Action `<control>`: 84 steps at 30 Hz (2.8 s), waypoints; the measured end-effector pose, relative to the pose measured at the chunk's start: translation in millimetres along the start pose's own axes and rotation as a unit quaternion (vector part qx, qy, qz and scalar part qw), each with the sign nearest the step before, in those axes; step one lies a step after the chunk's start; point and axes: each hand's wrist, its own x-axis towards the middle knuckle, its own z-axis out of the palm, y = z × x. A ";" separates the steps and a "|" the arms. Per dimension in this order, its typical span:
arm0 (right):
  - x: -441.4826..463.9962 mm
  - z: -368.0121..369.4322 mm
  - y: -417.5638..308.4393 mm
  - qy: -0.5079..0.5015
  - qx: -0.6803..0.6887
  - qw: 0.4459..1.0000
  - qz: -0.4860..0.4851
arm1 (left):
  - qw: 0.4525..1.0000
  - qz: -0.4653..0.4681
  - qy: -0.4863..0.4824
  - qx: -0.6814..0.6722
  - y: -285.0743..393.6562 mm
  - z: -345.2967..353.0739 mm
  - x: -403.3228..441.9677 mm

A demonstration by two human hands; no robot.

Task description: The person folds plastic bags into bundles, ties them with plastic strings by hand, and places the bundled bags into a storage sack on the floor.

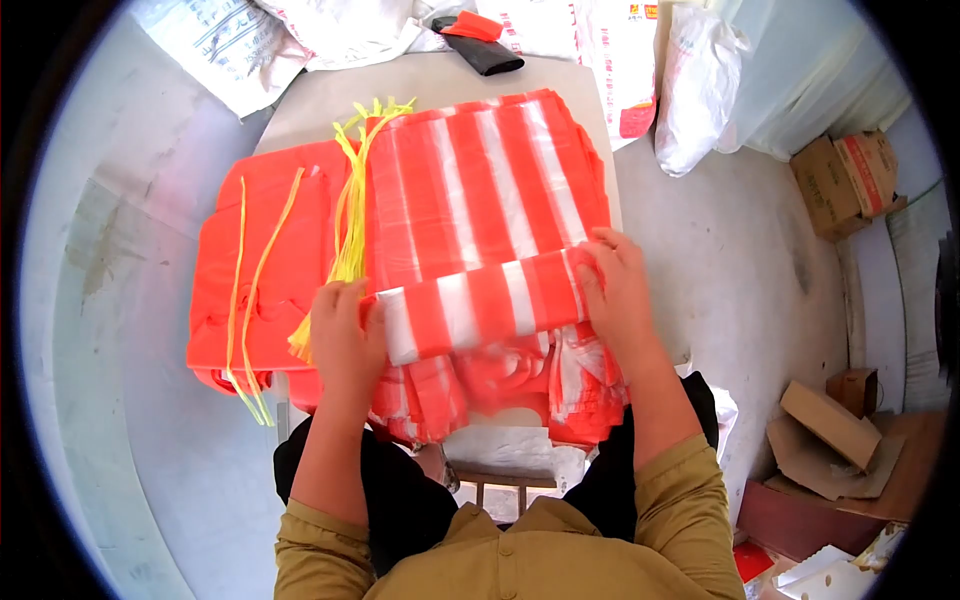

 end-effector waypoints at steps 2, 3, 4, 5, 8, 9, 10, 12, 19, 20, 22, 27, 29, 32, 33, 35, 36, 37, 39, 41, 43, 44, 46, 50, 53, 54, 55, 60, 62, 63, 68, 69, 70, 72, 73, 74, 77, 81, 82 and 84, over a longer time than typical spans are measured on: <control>-4.8 3.8 -21.7 -0.064 0.073 0.992 -0.080 | 0.991 0.100 -0.070 -0.062 15.7 -6.2 -0.8; -8.8 6.3 -33.7 -0.097 0.108 0.982 -0.117 | 0.979 0.150 -0.106 -0.094 24.8 -5.5 -2.9; -10.5 9.6 -47.0 -0.132 0.095 0.972 -0.169 | 0.974 0.160 -0.131 -0.089 36.7 -0.7 -5.8; -11.8 13.4 -58.3 -0.167 0.081 0.958 -0.220 | 0.969 0.170 -0.157 -0.085 49.6 5.1 -9.3; -17.9 26.9 -67.5 -0.182 0.044 0.961 -0.204 | 0.964 0.160 -0.202 -0.070 57.9 11.9 -11.6; -16.6 24.4 -64.9 -0.196 0.044 0.959 -0.199 | 0.964 0.151 -0.211 -0.065 58.9 14.1 -10.8; -10.7 20.0 -63.1 -0.209 0.043 0.958 -0.193 | 0.964 0.152 -0.213 -0.050 57.3 16.2 -10.0; -3.7 16.3 -55.7 -0.218 0.041 0.957 -0.187 | 0.964 0.154 -0.216 -0.018 49.8 18.9 -7.9; 2.8 2.0 -30.2 -0.212 -0.002 0.966 -0.150 | 0.965 0.148 -0.211 -0.043 42.4 18.1 -7.9; 1.9 2.7 -26.7 -0.200 -0.003 0.969 -0.148 | 0.965 0.150 -0.212 -0.041 42.3 17.6 -6.8; -1.1 1.4 -20.1 -0.170 -0.033 0.976 -0.132 | 0.965 0.153 -0.208 -0.037 41.6 17.6 -5.3; 1.3 -11.1 -12.0 -0.152 -0.057 0.985 -0.065 | 0.972 0.170 -0.159 0.008 38.5 22.4 -4.8; 0.6 -11.4 -9.7 -0.154 -0.041 0.987 -0.026 | 0.977 0.155 -0.146 -0.002 39.0 21.2 -3.5; 0.5 -17.7 -12.6 -0.113 0.021 0.992 0.059 | 0.978 0.059 -0.197 -0.020 50.1 7.2 1.1; 4.5 -17.8 -17.0 -0.011 0.111 0.991 0.072 | 0.974 0.014 -0.225 -0.027 57.1 -1.8 3.4; 16.4 -17.6 -31.7 0.191 0.284 0.935 0.092 | 0.953 -0.054 -0.270 -0.127 70.6 -23.0 10.0; 15.7 -19.9 -31.9 0.193 0.361 0.905 0.117 | 0.936 -0.088 -0.292 -0.176 75.4 -27.7 10.4; 13.4 -22.1 -32.1 0.193 0.435 0.868 0.141 | 0.877 -0.157 -0.314 -0.328 77.3 -25.2 6.0; 6.6 -19.1 -29.8 0.174 0.519 0.818 0.177 | 0.680 -0.280 -0.325 -0.595 78.7 -15.4 -7.4; 0.3 -8.1 -25.1 0.137 0.540 0.806 0.198 | 0.602 -0.327 -0.358 -0.634 86.0 -5.8 -15.8; -2.8 -4.2 -26.5 0.129 0.522 0.806 0.247 | 0.590 -0.317 -0.353 -0.654 99.9 6.7 -24.4; -6.2 -2.7 -25.2 0.119 0.506 0.813 0.264 | 0.565 -0.342 -0.371 -0.654 103.0 11.9 -25.4; -8.8 -3.9 -30.2 0.079 0.498 0.803 0.317 | 0.569 -0.378 -0.371 -0.629 101.9 30.3 -35.4; -13.3 -13.5 -49.5 -0.056 0.522 0.774 0.354 | 0.579 -0.392 -0.386 -0.602 104.3 34.4 -34.7; -27.1 4.9 -46.0 -0.087 0.548 0.780 0.290 | 0.543 -0.403 -0.387 -0.627 105.5 30.6 -32.3; -32.4 13.8 -43.5 -0.084 0.559 0.781 0.266 | 0.543 -0.399 -0.385 -0.631 104.1 32.8 -33.8; -33.9 14.7 -45.5 -0.088 0.548 0.790 0.261 | 0.542 -0.395 -0.384 -0.634 102.6 36.2 -35.4; -39.8 14.7 -57.8 -0.095 0.463 0.846 0.247 | 0.538 -0.396 -0.372 -0.644 106.0 34.9 -34.4; -42.3 18.2 -67.1 -0.079 0.417 0.873 0.241 | 0.543 -0.390 -0.368 -0.646 106.1 35.7 -35.4; -42.9 20.5 -71.2 -0.071 0.393 0.885 0.238 | 0.544 -0.396 -0.371 -0.640 107.5 33.9 -34.2; -42.0 26.8 -80.9 -0.043 0.415 0.877 0.238 | 0.555 -0.393 -0.375 -0.630 105.2 39.0 -36.9; -41.0 26.4 -82.7 -0.046 0.411 0.878 0.240 | 0.556 -0.392 -0.372 -0.632 103.9 40.8 -38.6; -39.8 26.9 -84.9 -0.047 0.405 0.882 0.236 | 0.557 -0.392 -0.369 -0.633 103.0 42.1 -39.7; -37.4 28.5 -89.3 -0.050 0.394 0.889 0.229 | 0.554 -0.392 -0.368 -0.636 103.0 41.4 -39.2; -36.8 29.1 -90.4 -0.052 0.397 0.887 0.229 | 0.551 -0.393 -0.370 -0.636 103.9 38.8 -37.2; -36.4 29.8 -91.5 -0.056 0.400 0.886 0.229 | 0.547 -0.395 -0.373 -0.637 104.6 36.0 -35.9; -34.5 33.4 -90.7 -0.063 0.388 0.893 0.218 | 0.583 -0.399 -0.355 -0.612 111.0 30.9 -34.6; -24.6 31.4 -83.1 -0.083 0.393 0.889 0.219 | 0.600 -0.411 -0.373 -0.577 107.0 37.4 -35.4; -21.4 30.2 -82.1 -0.081 0.389 0.890 0.222 | 0.608 -0.403 -0.376 -0.572 105.2 40.7 -38.2; -15.9 28.3 -80.4 -0.077 0.382 0.892 0.228 | 0.618 -0.392 -0.384 -0.563 103.9 42.3 -40.8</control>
